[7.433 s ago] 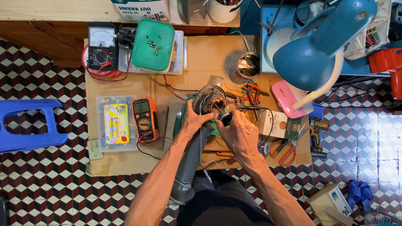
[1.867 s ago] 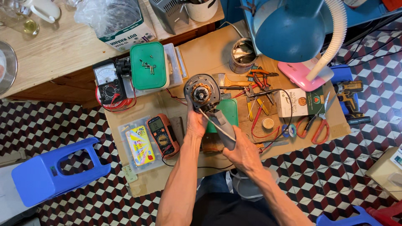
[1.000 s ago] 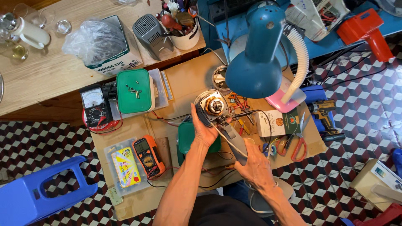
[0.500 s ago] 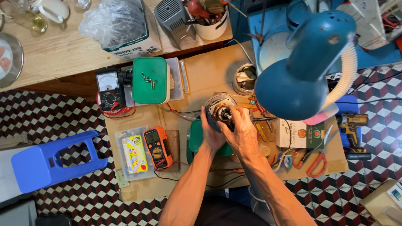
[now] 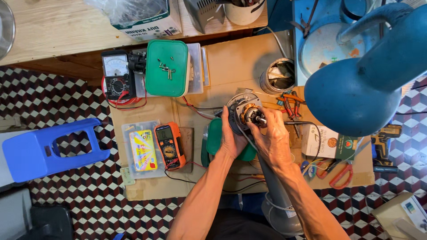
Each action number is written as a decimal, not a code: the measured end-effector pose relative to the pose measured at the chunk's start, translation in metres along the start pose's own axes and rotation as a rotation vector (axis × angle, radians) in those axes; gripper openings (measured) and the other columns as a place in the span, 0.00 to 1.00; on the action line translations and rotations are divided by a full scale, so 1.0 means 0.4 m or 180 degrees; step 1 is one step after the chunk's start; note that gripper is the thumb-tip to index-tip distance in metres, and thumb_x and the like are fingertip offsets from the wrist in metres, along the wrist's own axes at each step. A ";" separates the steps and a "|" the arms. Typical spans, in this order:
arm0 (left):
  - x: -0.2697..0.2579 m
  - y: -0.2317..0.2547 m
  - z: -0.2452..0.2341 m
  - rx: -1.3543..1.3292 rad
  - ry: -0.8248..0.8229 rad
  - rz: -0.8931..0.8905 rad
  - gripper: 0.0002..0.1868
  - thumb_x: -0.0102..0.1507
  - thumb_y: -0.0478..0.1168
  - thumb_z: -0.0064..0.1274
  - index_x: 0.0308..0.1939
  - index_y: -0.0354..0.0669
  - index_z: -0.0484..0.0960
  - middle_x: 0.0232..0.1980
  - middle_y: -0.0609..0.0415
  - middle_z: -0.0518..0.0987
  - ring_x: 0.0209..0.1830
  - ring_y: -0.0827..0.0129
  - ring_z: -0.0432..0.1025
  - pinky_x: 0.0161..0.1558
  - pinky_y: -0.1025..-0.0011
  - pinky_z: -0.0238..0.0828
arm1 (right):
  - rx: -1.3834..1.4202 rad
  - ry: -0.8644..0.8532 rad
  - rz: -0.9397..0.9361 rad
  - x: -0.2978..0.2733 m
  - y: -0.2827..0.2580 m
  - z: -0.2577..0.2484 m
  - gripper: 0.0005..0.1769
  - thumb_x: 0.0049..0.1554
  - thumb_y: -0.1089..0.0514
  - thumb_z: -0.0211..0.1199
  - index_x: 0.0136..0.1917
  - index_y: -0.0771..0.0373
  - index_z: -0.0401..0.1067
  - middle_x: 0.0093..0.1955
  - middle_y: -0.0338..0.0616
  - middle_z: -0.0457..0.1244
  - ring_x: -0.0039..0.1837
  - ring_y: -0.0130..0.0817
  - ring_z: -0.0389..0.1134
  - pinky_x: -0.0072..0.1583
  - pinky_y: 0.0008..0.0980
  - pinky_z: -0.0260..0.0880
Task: The person disassembles a fan motor, removes the rotor, and uses a power drill to tighten screws on the motor housing. They then reassemble the motor components and place the rotor back into the housing.
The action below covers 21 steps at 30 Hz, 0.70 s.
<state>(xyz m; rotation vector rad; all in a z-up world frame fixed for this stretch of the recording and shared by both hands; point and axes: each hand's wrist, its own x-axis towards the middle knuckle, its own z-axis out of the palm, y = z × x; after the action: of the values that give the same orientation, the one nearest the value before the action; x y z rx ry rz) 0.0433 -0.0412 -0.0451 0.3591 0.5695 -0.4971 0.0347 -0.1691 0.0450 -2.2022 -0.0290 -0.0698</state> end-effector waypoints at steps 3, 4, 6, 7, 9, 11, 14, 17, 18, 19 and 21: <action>-0.004 0.008 0.005 0.0063 0.0096 -0.0014 0.40 0.67 0.73 0.34 0.64 0.48 0.76 0.61 0.53 0.80 0.61 0.60 0.73 0.65 0.54 0.67 | -0.0029 -0.0061 0.0005 0.006 -0.009 -0.003 0.27 0.55 0.63 0.70 0.65 0.69 0.67 0.54 0.56 0.63 0.52 0.47 0.69 0.53 0.40 0.71; -0.006 0.010 0.007 0.0103 0.0185 -0.0038 0.39 0.66 0.73 0.34 0.64 0.49 0.76 0.60 0.53 0.80 0.60 0.60 0.73 0.65 0.53 0.67 | -0.0047 -0.0069 0.0009 0.006 -0.013 -0.005 0.27 0.55 0.63 0.70 0.65 0.70 0.67 0.54 0.56 0.62 0.52 0.47 0.69 0.53 0.40 0.71; -0.009 0.006 0.008 0.0173 0.0117 -0.0034 0.40 0.67 0.74 0.34 0.64 0.47 0.76 0.61 0.53 0.80 0.61 0.60 0.73 0.66 0.54 0.67 | -0.0148 -0.0078 0.0019 0.005 -0.011 -0.010 0.26 0.55 0.63 0.71 0.65 0.69 0.68 0.53 0.56 0.62 0.51 0.46 0.70 0.52 0.40 0.72; -0.013 0.008 0.009 0.0212 0.0089 -0.0017 0.41 0.67 0.74 0.34 0.64 0.46 0.76 0.61 0.52 0.80 0.61 0.61 0.73 0.66 0.54 0.67 | -0.0186 -0.0087 0.0017 0.006 -0.012 -0.010 0.26 0.55 0.62 0.71 0.65 0.69 0.68 0.52 0.55 0.62 0.51 0.46 0.70 0.52 0.39 0.72; -0.014 0.009 0.010 0.0121 0.0050 -0.0055 0.39 0.67 0.73 0.34 0.65 0.47 0.76 0.62 0.53 0.79 0.62 0.61 0.73 0.67 0.55 0.66 | -0.0025 -0.0056 0.0210 0.008 -0.013 -0.008 0.24 0.55 0.61 0.71 0.63 0.67 0.70 0.52 0.53 0.63 0.49 0.42 0.71 0.50 0.37 0.73; -0.013 0.011 0.013 0.0056 -0.0034 -0.0072 0.39 0.67 0.73 0.35 0.65 0.47 0.76 0.62 0.53 0.79 0.62 0.60 0.73 0.67 0.55 0.66 | -0.0076 -0.0041 0.0334 0.010 -0.015 -0.006 0.23 0.54 0.59 0.72 0.61 0.65 0.72 0.51 0.51 0.63 0.47 0.40 0.71 0.48 0.36 0.73; -0.015 0.014 0.015 0.0046 -0.0144 -0.0080 0.41 0.66 0.74 0.35 0.64 0.46 0.76 0.61 0.51 0.79 0.61 0.59 0.73 0.66 0.55 0.67 | -0.0240 -0.0010 0.0465 0.012 -0.020 0.003 0.24 0.52 0.57 0.74 0.60 0.65 0.73 0.51 0.51 0.63 0.45 0.40 0.71 0.46 0.36 0.73; -0.024 0.018 0.011 0.0134 -0.0071 -0.0075 0.41 0.65 0.74 0.35 0.64 0.46 0.76 0.61 0.51 0.79 0.60 0.59 0.73 0.65 0.55 0.68 | -0.0091 0.0047 0.0422 0.008 -0.027 0.005 0.25 0.53 0.57 0.74 0.60 0.67 0.71 0.52 0.52 0.63 0.48 0.41 0.71 0.48 0.37 0.73; -0.027 0.018 0.010 0.0160 -0.0030 -0.0045 0.41 0.65 0.74 0.36 0.64 0.46 0.76 0.61 0.51 0.79 0.61 0.59 0.73 0.66 0.55 0.67 | -0.0137 0.0036 0.0226 0.004 -0.030 -0.002 0.25 0.53 0.57 0.74 0.60 0.68 0.71 0.52 0.53 0.63 0.49 0.43 0.70 0.50 0.38 0.72; -0.027 0.017 0.012 0.0178 0.0009 -0.0017 0.41 0.66 0.74 0.36 0.64 0.46 0.76 0.61 0.52 0.79 0.61 0.60 0.73 0.66 0.54 0.67 | -0.0191 0.0022 0.0031 0.002 -0.031 -0.014 0.25 0.53 0.57 0.73 0.60 0.70 0.71 0.52 0.54 0.63 0.51 0.45 0.70 0.52 0.39 0.72; -0.023 0.020 0.012 0.0148 0.0148 -0.0037 0.40 0.66 0.74 0.37 0.65 0.47 0.77 0.63 0.53 0.79 0.62 0.61 0.73 0.68 0.56 0.66 | -0.0250 0.0117 0.0057 -0.010 -0.036 -0.044 0.27 0.53 0.56 0.73 0.61 0.70 0.69 0.51 0.53 0.64 0.52 0.45 0.70 0.53 0.39 0.71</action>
<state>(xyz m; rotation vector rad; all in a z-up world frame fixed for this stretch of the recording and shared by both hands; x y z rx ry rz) 0.0430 -0.0338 -0.0345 0.4125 0.6062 -0.5148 0.0294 -0.1749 0.0667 -2.2787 0.0143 -0.1031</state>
